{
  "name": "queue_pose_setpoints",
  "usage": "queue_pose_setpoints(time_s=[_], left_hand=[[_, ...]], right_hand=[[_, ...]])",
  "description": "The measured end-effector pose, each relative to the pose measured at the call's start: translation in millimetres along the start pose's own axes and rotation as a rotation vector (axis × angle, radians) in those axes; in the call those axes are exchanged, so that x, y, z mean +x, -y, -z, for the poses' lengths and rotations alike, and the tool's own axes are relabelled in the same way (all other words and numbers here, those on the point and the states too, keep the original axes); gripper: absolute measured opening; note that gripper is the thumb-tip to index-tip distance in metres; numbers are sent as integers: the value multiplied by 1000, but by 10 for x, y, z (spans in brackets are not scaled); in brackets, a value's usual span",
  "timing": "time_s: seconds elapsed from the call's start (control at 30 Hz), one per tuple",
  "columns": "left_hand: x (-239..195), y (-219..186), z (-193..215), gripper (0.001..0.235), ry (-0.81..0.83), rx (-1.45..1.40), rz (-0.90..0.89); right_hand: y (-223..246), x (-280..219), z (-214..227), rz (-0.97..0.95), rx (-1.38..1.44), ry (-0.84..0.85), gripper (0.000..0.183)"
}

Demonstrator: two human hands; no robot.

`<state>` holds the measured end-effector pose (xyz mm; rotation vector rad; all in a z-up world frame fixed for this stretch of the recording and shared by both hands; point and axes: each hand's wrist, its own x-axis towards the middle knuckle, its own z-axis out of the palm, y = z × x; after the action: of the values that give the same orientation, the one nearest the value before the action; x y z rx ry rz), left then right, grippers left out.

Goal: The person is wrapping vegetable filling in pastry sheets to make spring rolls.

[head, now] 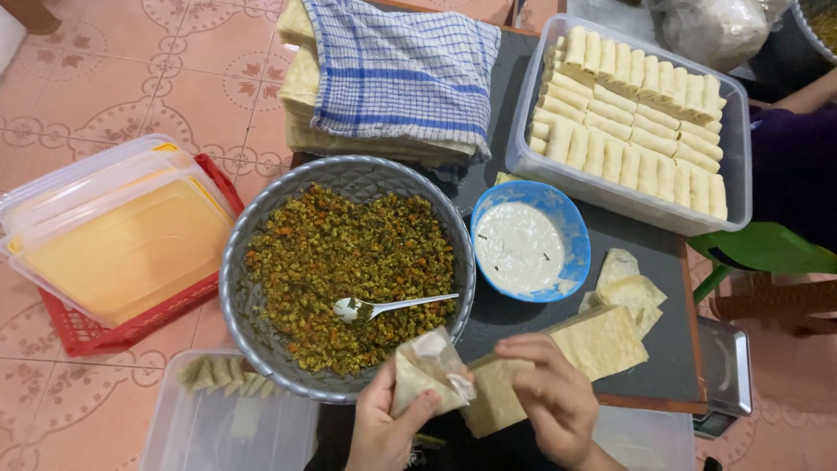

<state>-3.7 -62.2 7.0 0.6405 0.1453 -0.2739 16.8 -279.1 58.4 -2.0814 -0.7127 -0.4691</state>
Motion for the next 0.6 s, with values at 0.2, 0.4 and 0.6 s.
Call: queue_pose_setpoints(time_s=[0.2,0.4,0.6], left_hand=[[-17,-10,-59,58,30,907,-114],[-39,10,-110,77,69,-130,-392],[-181,-379,-93,82,209,197,-285]], right_hand=[[8,-47,-402,-615,784,-137,45],[347,305,-522,213,152,-12,37],[259,395,-444,-190,563,113,45]])
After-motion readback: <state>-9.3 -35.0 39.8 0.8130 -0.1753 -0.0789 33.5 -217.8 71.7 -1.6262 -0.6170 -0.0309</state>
